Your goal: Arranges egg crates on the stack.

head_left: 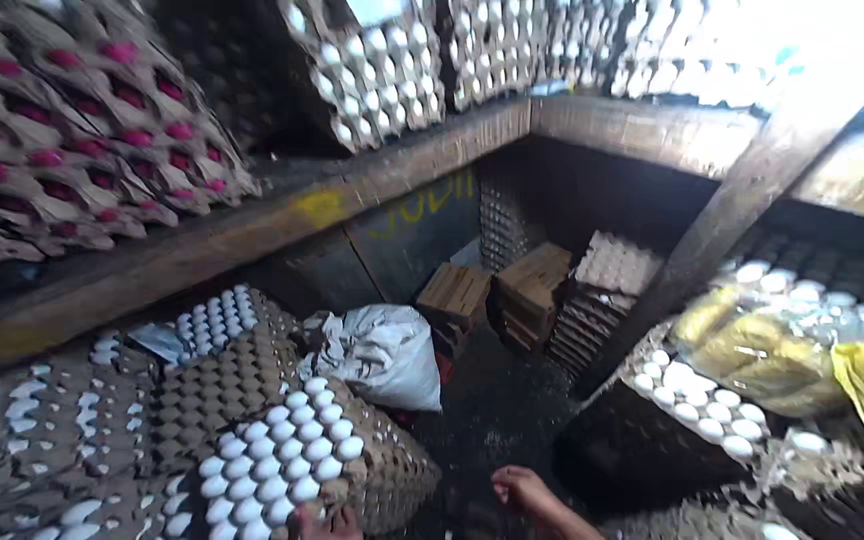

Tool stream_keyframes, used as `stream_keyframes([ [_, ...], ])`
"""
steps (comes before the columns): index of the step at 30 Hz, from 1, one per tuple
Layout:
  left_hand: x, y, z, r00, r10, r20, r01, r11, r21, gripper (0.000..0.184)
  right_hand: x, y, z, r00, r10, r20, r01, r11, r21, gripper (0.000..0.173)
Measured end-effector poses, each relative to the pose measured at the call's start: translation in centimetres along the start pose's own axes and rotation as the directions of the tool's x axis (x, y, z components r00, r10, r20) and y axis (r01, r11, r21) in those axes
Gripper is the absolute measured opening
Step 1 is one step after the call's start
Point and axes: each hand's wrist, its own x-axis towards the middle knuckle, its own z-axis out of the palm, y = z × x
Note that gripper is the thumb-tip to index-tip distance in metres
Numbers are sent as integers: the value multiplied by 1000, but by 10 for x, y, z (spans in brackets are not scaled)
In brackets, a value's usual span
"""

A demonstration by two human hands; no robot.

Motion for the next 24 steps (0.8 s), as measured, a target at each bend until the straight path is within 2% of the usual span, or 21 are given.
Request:
stream_keyframes([
  [7, 4, -8, 4, 999, -5, -46, 5, 1000, 9, 83, -50, 3, -43, 994, -62, -93, 66, 997, 50, 28],
  [13, 1, -9, 5, 999, 38, -12, -37, 996, 78, 83, -77, 33, -80, 976, -34, -217, 55, 994, 92, 29],
  [17, 3, -7, 4, 1000, 21, 3, -21, 997, 79, 85, -85, 45, -87, 970, 10, -242, 9, 997, 74, 31],
  [24, 8, 8, -3, 995, -101, -4, 101, 990, 101, 88, -72, 40, -67, 986, -15, -164, 17, 1000, 8, 28],
])
